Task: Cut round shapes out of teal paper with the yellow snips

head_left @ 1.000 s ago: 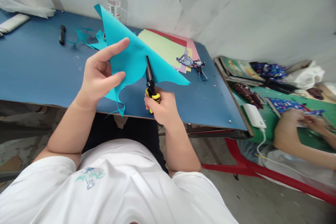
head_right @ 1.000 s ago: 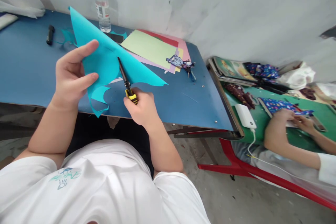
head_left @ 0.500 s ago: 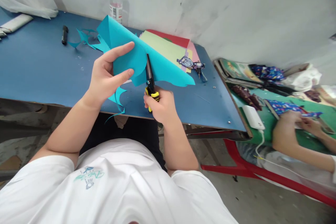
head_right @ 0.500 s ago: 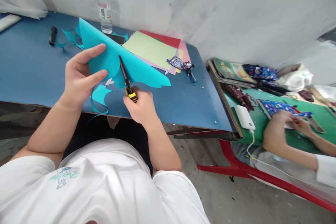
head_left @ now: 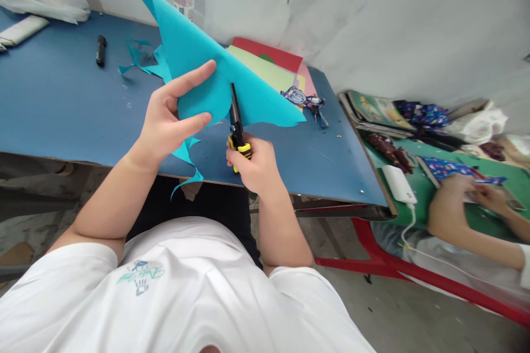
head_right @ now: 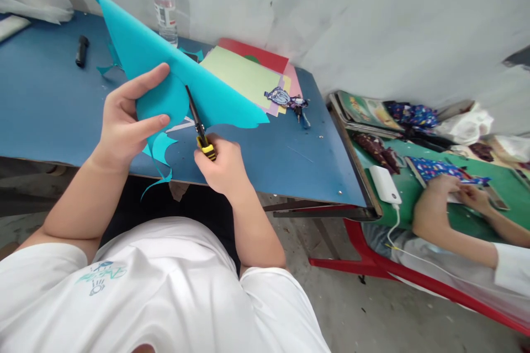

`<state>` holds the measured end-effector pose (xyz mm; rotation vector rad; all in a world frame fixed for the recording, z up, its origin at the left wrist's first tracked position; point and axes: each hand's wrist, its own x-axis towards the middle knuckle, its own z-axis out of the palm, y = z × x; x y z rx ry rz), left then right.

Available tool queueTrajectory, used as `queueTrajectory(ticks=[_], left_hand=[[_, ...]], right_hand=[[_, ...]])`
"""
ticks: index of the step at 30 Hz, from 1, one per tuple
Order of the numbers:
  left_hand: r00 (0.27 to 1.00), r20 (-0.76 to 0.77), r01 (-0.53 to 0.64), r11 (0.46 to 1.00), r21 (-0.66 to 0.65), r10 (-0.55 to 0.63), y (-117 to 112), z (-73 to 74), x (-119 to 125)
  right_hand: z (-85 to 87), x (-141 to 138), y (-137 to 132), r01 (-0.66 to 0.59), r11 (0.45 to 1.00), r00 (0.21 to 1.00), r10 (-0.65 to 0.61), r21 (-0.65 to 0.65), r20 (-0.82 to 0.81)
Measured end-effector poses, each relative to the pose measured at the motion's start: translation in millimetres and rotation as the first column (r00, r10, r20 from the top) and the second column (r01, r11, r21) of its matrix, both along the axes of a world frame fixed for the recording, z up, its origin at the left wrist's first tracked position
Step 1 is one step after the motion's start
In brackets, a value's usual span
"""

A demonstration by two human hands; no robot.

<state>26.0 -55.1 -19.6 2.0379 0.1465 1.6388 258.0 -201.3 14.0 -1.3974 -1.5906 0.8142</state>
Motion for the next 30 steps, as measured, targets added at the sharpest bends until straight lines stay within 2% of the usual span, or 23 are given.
queueTrajectory(ticks=[5, 11, 15, 18, 21, 24, 30], left_hand=[[0.999, -0.025, -0.04, 0.992, -0.12, 0.037, -5, 1.7, -1], [0.996, -0.089, -0.015, 1.0, -0.018, 0.013, -3, -0.5, -1], [0.993, -0.118, -0.035, 0.997, -0.063, 0.027, -6, -1.1, -3], [0.995, -0.1, 0.006, 0.998, -0.058, -0.012, -8, 0.5, -4], [0.993, -0.115, 0.007, 0.996, -0.093, -0.018, -11, 4.5, -4], [0.99, -0.142, -0.028, 0.987, -0.159, 0.005, -15, 11.5, -4], [0.984, -0.175, -0.041, 0.99, -0.132, 0.017, -23, 22.4, -4]], right_hand=[[-2.4, 1, 1, -0.03, 0.999, 0.998, 0.028, -0.03, -0.064], [-5.9, 2, 4, -0.072, 0.997, 0.992, 0.068, -0.027, -0.107], [-6.7, 3, 5, -0.088, 0.995, 0.983, 0.079, -0.044, -0.166], [-7.1, 1, 5, -0.113, 0.992, 0.968, 0.097, -0.06, -0.23], [-8.3, -1, 7, -0.138, 0.988, 0.951, 0.11, -0.076, -0.288], [-10.9, -1, 9, -0.099, 0.994, 0.951, 0.08, -0.049, -0.299], [-16.5, 0, 12, -0.081, 0.997, 0.966, 0.081, 0.008, -0.245]])
